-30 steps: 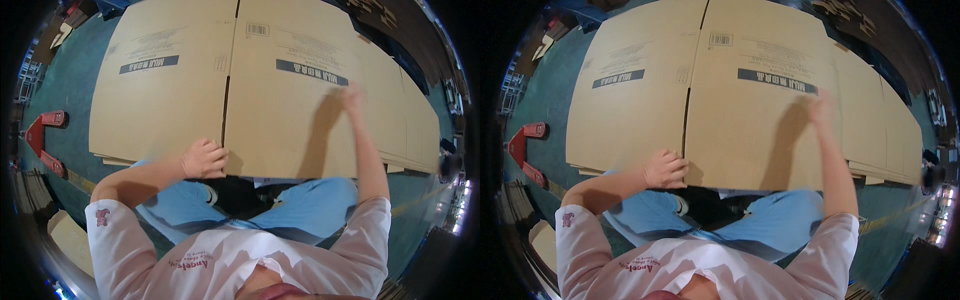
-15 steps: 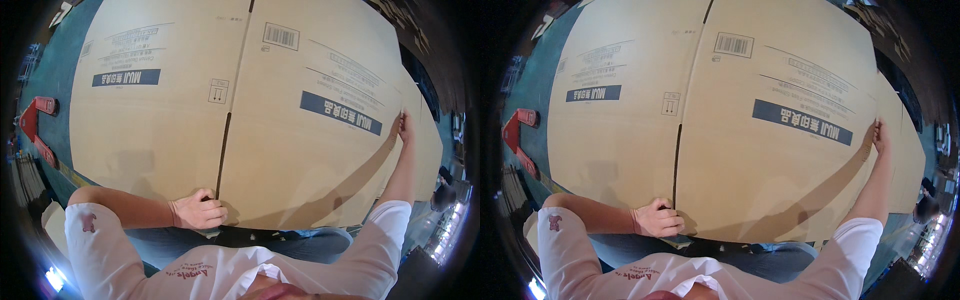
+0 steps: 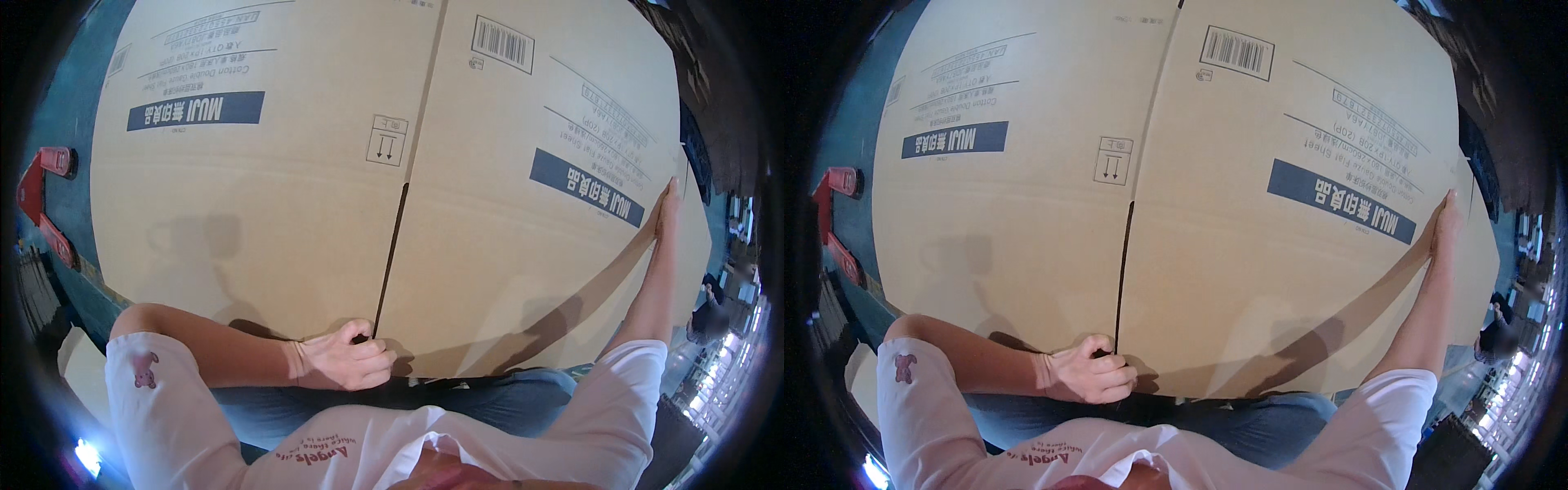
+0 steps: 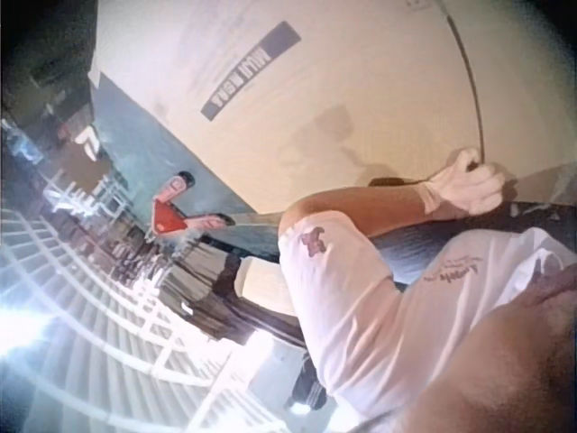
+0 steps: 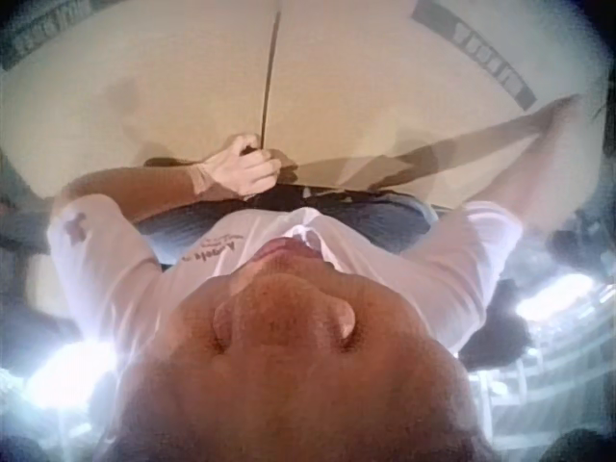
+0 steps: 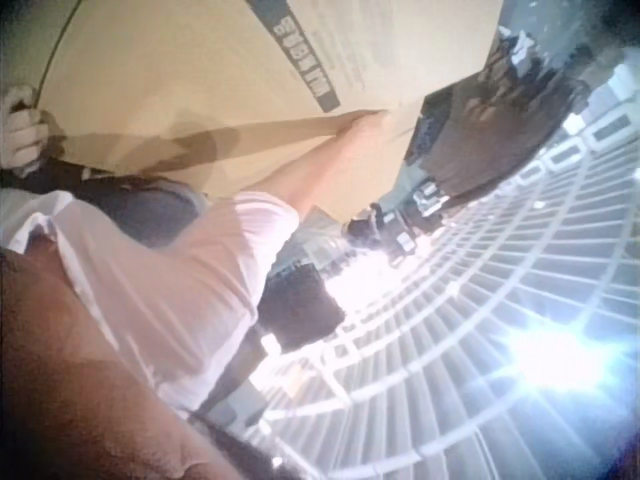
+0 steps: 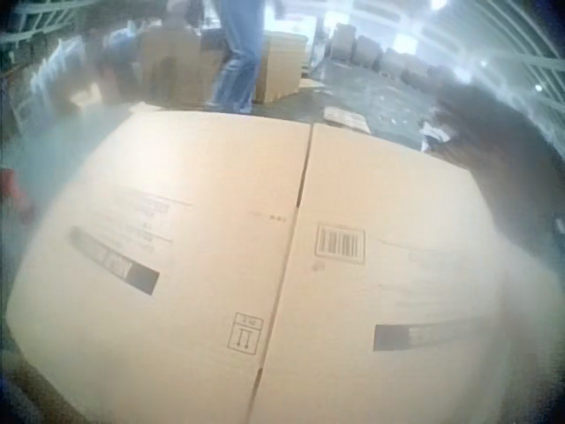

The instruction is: The person sits on the floor and repeatedly folds flat cardboard sheets in half, aligning the edges and pressing the crease. They handle the cardboard by hand and place the folded pieces into a growing stack.

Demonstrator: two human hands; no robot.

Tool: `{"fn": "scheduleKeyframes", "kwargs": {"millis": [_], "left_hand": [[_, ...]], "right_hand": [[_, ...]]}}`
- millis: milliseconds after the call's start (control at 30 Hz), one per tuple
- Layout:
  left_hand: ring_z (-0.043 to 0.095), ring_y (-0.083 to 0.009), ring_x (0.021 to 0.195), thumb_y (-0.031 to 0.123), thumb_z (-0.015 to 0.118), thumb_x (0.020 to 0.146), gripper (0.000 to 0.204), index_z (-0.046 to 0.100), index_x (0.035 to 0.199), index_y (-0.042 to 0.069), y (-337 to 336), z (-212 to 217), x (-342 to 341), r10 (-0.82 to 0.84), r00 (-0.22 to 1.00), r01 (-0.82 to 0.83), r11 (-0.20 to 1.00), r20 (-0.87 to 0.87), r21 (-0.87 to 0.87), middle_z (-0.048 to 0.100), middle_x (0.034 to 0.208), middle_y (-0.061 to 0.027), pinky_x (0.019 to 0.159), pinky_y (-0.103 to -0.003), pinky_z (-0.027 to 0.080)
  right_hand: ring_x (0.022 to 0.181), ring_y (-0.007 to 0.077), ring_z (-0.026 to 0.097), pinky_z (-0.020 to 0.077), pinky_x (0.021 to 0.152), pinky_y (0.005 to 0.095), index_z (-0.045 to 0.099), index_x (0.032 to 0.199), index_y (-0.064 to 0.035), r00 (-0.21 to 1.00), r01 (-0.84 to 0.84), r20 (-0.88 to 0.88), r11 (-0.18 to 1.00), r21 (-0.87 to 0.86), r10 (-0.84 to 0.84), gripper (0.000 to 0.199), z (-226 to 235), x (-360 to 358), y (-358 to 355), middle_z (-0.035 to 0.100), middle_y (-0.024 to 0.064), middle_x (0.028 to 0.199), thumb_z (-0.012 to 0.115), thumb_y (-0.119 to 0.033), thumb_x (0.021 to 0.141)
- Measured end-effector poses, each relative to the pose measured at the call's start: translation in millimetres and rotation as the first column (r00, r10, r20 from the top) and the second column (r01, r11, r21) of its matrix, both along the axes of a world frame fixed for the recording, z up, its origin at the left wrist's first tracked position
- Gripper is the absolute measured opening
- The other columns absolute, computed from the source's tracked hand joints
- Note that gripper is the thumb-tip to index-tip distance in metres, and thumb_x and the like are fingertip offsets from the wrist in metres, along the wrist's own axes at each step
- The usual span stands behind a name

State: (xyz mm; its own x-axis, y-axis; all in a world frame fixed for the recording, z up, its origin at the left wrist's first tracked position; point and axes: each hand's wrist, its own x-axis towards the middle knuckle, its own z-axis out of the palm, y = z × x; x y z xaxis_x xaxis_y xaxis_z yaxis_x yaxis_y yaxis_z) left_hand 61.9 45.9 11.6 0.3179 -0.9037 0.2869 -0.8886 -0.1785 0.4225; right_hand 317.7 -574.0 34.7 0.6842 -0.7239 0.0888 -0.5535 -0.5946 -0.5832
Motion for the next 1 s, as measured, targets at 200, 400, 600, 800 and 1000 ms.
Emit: {"fn": "scheduleKeyframes", "kwargs": {"millis": [200, 400, 600, 800, 1000], "left_hand": [[0.05, -0.0153, 0.089, 0.024, 0.057, 0.073, 0.02, 0.056, 0.09, 0.013, -1, 2, -6, 0.008, 0.999, -0.009, 0.999, 0.038, 0.04, 0.055, 0.096, -0.0009, 0.08, -0.037, 0.037], [0.051, -0.0214, 0.093, 0.031, 0.063, 0.076, 0.025, 0.056, 0.09, 0.012, 1, 9, -11, -0.013, 1.0, 0.014, 0.996, -0.009, 0.092, 0.054, 0.098, -0.0041, 0.086, -0.039, 0.04], [0.049, -0.0257, 0.083, 0.028, 0.068, 0.071, 0.028, 0.049, 0.078, 0.009, -7, 12, -12, -0.053, 0.996, 0.049, 0.997, 0.07, 0.063, 0.047, 0.082, -0.0067, 0.077, -0.04, 0.042], [0.048, -0.0266, 0.079, 0.027, 0.068, 0.07, 0.029, 0.047, 0.075, 0.008, -13, 15, -16, -0.06, 0.996, 0.057, 0.997, 0.059, 0.05, 0.047, 0.078, -0.0082, 0.073, -0.037, 0.042], [0.05, -0.0289, 0.087, 0.026, 0.071, 0.07, 0.031, 0.047, 0.079, 0.007, -11, 28, -26, 0.035, 0.996, -0.044, 0.992, 0.081, 0.122, 0.049, 0.088, -0.0101, 0.078, -0.039, 0.042]], "right_hand": [[0.111, 0.0387, 0.053, 0.0398, 0.094, 0.0466, 0.055, 0.118, 0.004, 0.8, -0.26, -0.59, 0.821, -0.509, -0.113, 0.068, -21, 13, -34, 0.055, 0.0283, 0.116, 0.03, -0.054, 0.091], [0.113, 0.0375, 0.051, 0.0383, 0.096, 0.0482, 0.054, 0.122, -0.0055, 0.952, -0.095, -0.301, 0.886, -0.455, -0.053, 0.062, -42, -2, 47, 0.053, 0.0205, 0.124, 0.037, -0.054, 0.088], [0.126, 0.0361, 0.037, 0.031, 0.1, 0.0519, 0.045, 0.131, -0.0121, 0.921, -0.378, -0.308, 0.747, -0.548, 0.24, 0.054, -35, -69, 171, 0.037, 0.0156, 0.14, 0.044, -0.046, 0.089], [0.123, 0.0359, 0.039, 0.0312, 0.102, 0.0477, 0.05, 0.126, -0.0097, 0.735, -0.638, -0.159, 0.594, -0.49, 0.659, 0.048, -28, -141, 230, 0.043, 0.0162, 0.133, 0.057, -0.032, 0.084], [0.095, 0.0324, 0.054, 0.0439, 0.083, 0.04, 0.059, 0.103, -0.0005, 0.505, -0.863, -0.181, 0.493, -0.113, 0.844, 0.031, 29, -221, 204, 0.056, 0.0176, 0.101, 0.064, -0.019, 0.078]]}}
